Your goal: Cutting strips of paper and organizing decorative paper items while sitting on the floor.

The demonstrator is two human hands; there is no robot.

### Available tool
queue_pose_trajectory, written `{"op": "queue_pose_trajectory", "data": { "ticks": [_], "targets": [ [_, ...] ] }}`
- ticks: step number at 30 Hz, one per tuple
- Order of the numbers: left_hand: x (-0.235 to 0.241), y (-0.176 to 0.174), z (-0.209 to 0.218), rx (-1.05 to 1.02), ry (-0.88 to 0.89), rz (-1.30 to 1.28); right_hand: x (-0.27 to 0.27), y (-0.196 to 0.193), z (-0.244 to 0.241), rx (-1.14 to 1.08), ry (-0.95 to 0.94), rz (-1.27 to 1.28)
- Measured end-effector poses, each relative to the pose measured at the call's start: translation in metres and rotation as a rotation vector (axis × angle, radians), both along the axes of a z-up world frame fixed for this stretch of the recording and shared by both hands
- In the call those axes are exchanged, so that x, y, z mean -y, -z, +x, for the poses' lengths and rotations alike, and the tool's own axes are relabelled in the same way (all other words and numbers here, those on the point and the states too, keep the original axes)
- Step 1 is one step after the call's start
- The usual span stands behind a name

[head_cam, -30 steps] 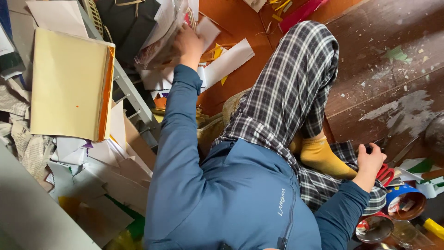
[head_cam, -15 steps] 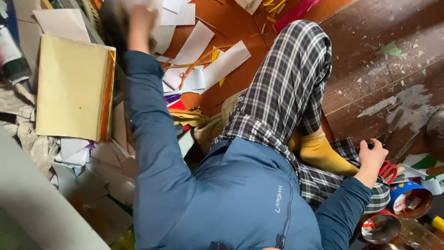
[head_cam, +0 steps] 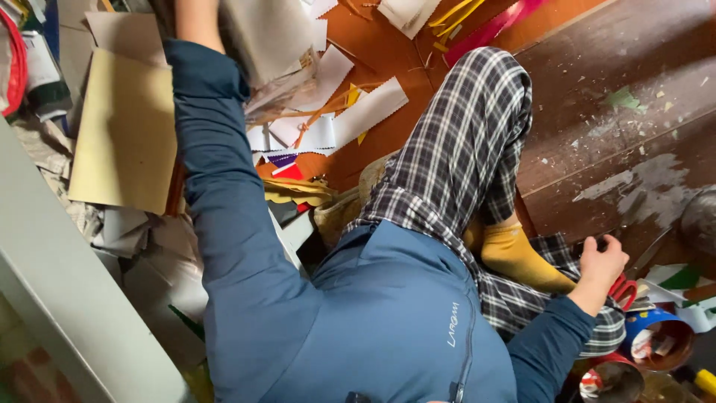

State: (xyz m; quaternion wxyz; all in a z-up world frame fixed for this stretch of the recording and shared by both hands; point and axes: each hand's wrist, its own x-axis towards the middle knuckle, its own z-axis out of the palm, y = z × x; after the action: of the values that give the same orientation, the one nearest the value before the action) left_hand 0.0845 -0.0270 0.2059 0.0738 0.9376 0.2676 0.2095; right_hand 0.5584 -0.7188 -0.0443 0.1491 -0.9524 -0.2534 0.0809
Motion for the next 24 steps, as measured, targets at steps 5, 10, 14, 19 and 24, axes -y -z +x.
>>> {"op": "queue_pose_trajectory", "data": {
  "ticks": [5, 10, 14, 19, 24],
  "targets": [
    [0.116, -0.035, 0.099, 0.036, 0.268, 0.069, -0.091, -0.087, -0.037, 0.164, -0.184, 0.387],
    [0.176, -0.072, 0.153, 0.057, 0.537, 0.14, -0.226, -0.241, -0.153, -0.959, -0.137, 0.841],
    [0.234, -0.001, 0.184, 0.126, 0.651, 0.079, -0.3, -0.299, -0.188, -1.136, 0.026, 1.029],
    [0.214, 0.168, 0.199, 0.433, 0.786, -0.692, -0.222, -0.094, -0.099, -0.678, 0.119, 0.818],
    [0.032, 0.13, 0.096, 0.419, 0.071, -0.536, -0.18, -0.08, -0.045, -0.643, 0.455, 0.988]
  ]
}}
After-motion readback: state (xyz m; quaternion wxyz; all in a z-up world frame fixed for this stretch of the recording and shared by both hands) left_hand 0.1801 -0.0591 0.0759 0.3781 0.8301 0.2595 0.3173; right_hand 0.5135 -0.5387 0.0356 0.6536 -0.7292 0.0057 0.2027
